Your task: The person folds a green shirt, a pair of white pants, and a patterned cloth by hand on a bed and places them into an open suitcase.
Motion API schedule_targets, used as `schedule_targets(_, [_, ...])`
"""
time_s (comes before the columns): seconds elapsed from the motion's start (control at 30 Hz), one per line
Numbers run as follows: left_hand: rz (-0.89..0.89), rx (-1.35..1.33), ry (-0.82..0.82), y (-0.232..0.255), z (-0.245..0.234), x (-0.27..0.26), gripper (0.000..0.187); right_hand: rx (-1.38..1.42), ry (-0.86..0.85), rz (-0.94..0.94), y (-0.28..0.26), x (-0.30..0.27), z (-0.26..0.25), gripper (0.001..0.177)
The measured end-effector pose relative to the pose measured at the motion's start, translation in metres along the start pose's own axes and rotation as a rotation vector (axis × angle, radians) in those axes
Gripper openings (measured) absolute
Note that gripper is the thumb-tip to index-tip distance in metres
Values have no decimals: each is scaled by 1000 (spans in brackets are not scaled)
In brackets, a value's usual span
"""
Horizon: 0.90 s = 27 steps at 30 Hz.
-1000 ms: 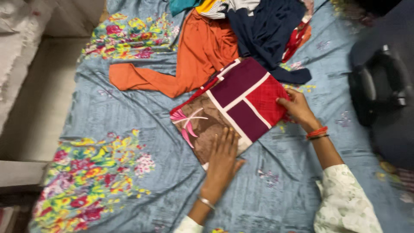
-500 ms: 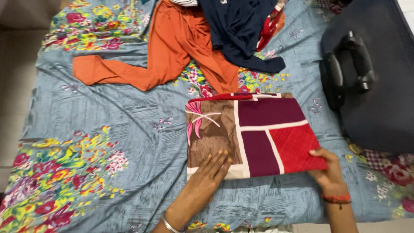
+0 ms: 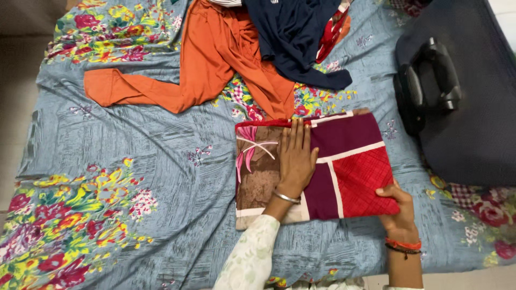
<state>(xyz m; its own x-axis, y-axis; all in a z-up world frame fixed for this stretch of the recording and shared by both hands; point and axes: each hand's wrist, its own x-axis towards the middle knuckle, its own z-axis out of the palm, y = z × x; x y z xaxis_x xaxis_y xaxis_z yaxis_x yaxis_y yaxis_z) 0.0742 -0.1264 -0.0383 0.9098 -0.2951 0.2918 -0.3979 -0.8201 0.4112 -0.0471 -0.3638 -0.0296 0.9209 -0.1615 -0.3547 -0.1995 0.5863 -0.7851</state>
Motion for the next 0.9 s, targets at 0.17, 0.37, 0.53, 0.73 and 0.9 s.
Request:
schedule_targets(0.17, [-11,-436,42,-11,-10,-17,62,-327,-110,-78,-10,-14,58,78])
schedule_targets(0.37, [-698,-2038,-30,-53,-57,-34,67,-1201,-704,-909,38,-21,187,78])
schedule_targets(0.53, [-449,-1568,89,-87,-68,-43,61,-1312,-636,21,52,-47,234,74])
schedule_targets(0.73, [-555,-1731,13,-108,-69,-55,71,-1267,-360,-688,53,-52,196,36])
schedule_targets(0.9, [-678,-1754,9,-109,-77,-72,66,-1499,-421,-829,54,-41,178,62])
